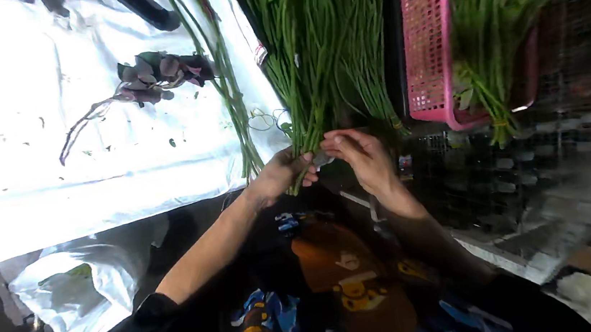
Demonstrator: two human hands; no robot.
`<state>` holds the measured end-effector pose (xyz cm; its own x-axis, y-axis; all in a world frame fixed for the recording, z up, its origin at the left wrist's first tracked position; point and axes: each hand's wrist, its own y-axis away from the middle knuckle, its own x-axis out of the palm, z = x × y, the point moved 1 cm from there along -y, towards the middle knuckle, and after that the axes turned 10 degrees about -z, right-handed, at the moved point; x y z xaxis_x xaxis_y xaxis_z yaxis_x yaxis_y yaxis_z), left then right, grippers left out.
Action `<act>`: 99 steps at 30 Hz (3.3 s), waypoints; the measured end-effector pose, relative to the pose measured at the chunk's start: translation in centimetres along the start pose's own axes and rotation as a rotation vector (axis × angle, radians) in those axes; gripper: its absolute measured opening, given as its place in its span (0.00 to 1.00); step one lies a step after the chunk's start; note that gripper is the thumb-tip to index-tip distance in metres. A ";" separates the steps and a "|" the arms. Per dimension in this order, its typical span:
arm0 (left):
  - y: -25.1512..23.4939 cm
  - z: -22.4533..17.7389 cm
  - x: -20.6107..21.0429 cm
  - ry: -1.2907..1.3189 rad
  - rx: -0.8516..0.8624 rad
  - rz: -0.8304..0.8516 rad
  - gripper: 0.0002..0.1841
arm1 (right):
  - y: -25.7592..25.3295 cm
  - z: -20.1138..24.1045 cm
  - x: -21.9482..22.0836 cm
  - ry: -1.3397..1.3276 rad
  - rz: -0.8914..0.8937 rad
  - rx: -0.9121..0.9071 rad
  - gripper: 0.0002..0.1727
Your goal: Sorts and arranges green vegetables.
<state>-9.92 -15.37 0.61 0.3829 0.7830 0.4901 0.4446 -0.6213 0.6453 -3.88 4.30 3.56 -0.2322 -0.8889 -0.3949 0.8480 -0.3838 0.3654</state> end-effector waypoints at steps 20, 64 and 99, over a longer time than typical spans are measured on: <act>-0.3 1.4 1.7 0.123 -0.084 0.051 0.11 | 0.1 -1.0 -1.0 -0.424 -0.099 0.295 0.18; -3.6 9.2 14.4 0.301 0.183 -0.303 0.13 | -1.8 -2.4 -21.7 0.084 0.056 -0.515 0.17; -1.8 5.4 8.6 0.077 0.087 -0.362 0.14 | -6.2 -1.4 -26.2 0.622 -0.657 -0.151 0.21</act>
<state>-3.05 -7.68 0.56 0.1278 0.9502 0.2843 0.6087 -0.3014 0.7339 -2.33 30.28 10.42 -0.4288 -0.1913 -0.8829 0.6995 -0.6888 -0.1905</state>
